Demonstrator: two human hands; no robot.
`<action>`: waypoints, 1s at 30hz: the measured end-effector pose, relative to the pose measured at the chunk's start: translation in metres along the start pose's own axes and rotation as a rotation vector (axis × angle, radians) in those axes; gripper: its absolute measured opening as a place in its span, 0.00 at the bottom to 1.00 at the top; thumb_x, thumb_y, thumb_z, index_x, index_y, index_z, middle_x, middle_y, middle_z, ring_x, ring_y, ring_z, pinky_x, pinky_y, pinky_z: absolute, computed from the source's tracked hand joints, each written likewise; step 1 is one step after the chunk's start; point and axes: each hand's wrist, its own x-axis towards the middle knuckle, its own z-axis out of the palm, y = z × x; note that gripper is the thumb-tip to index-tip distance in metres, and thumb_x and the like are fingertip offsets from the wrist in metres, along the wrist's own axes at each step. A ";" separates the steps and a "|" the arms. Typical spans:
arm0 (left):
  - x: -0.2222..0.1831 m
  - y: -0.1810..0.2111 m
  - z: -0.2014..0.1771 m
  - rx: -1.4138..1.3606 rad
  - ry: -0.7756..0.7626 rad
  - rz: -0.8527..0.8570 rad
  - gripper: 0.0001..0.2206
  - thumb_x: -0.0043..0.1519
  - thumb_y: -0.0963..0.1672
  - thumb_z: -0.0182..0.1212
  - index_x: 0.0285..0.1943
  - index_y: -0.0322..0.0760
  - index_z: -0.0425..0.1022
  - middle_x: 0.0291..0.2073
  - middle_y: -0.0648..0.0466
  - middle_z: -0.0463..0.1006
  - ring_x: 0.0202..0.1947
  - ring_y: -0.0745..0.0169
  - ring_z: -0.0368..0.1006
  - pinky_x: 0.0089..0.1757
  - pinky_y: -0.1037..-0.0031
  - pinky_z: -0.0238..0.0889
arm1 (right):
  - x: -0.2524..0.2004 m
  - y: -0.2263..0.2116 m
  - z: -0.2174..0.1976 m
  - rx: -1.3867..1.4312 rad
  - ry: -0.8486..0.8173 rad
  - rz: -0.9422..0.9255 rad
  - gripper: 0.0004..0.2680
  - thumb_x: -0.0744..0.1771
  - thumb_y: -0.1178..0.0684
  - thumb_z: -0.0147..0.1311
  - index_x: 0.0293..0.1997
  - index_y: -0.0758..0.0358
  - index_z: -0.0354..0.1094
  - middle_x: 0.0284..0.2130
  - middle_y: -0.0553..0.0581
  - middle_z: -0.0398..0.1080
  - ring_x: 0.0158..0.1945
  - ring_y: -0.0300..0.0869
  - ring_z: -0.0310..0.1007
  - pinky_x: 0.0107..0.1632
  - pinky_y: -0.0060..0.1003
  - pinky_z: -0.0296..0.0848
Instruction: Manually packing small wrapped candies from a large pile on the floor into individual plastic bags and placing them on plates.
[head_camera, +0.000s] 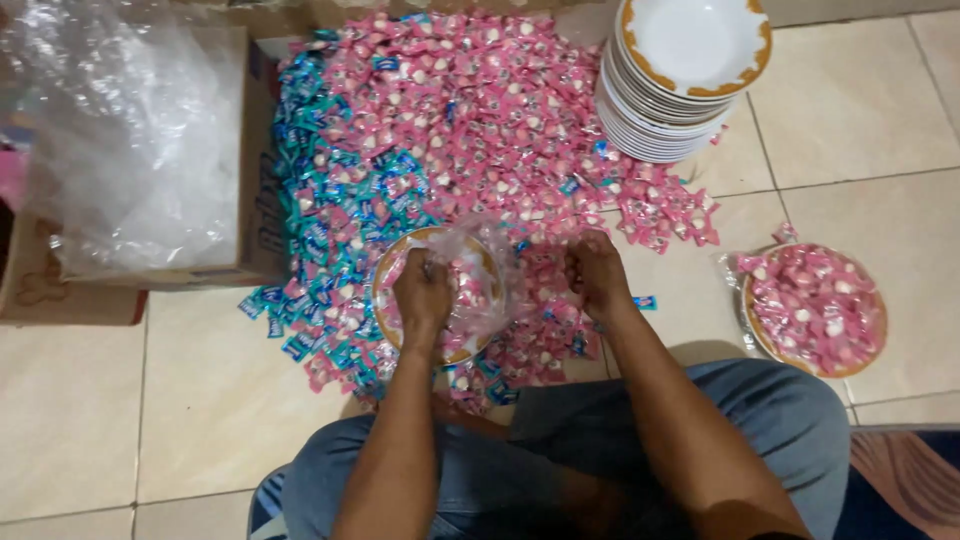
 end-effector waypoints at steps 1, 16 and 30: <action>0.002 0.000 0.000 0.005 -0.015 0.008 0.08 0.63 0.46 0.54 0.46 0.45 0.76 0.33 0.40 0.81 0.46 0.35 0.78 0.48 0.55 0.68 | -0.024 -0.029 0.017 0.113 -0.072 0.031 0.03 0.69 0.56 0.44 0.45 0.57 0.60 0.19 0.51 0.60 0.19 0.38 0.61 0.19 0.25 0.54; 0.009 0.000 -0.016 0.071 -0.029 0.094 0.10 0.65 0.47 0.49 0.47 0.45 0.75 0.36 0.37 0.81 0.49 0.31 0.75 0.51 0.50 0.65 | -0.121 -0.102 0.110 -0.646 -0.695 -0.298 0.26 0.71 0.37 0.29 0.48 0.76 0.69 0.50 0.84 0.70 0.60 0.70 0.67 0.65 0.59 0.62; 0.009 -0.009 -0.004 0.057 0.014 0.054 0.08 0.60 0.48 0.55 0.44 0.47 0.75 0.30 0.43 0.80 0.45 0.36 0.77 0.48 0.52 0.66 | 0.043 0.018 0.021 -0.888 -0.087 -0.060 0.23 0.66 0.33 0.50 0.69 0.30 0.52 0.61 0.65 0.57 0.59 0.62 0.72 0.59 0.50 0.75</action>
